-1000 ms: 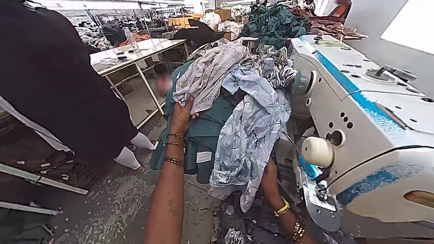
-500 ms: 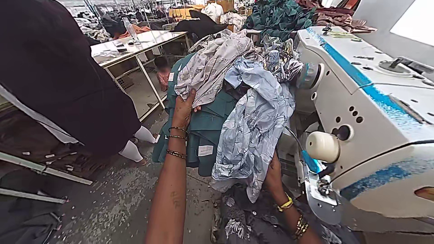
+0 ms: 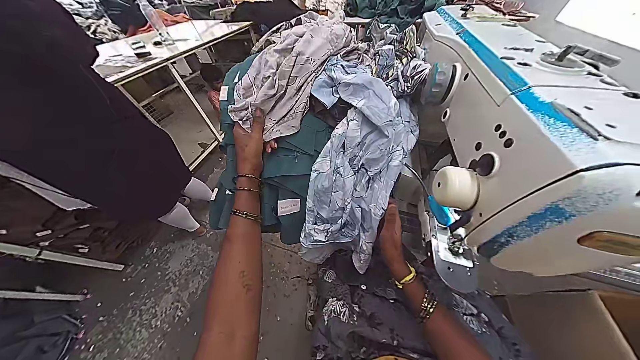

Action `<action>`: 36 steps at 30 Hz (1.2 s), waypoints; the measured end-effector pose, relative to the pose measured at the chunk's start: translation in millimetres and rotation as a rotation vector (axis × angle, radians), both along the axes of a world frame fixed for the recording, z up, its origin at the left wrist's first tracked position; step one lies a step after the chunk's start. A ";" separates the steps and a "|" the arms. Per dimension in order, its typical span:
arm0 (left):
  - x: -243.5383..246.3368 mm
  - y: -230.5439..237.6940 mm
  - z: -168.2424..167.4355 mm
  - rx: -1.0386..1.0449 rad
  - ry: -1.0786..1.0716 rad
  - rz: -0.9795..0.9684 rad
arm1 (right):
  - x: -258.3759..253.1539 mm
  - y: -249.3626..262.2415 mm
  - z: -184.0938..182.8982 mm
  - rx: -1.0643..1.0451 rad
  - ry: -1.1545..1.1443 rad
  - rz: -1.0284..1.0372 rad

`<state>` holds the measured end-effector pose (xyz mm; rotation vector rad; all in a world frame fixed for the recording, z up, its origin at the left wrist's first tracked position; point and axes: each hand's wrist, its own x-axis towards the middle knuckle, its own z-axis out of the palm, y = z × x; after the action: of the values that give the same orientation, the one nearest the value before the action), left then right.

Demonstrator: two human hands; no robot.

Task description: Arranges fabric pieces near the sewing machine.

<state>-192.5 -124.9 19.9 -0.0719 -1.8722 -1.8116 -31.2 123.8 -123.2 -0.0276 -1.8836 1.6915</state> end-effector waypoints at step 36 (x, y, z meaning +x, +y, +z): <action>30.4 6.3 13.2 -0.221 -0.175 -0.167 | 21.6 -15.1 -7.1 -0.261 -0.194 0.235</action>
<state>-162.1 -118.5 33.1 -0.1576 -2.2454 -1.7580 -9.6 108.7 -130.4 -0.0797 -1.8465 2.1560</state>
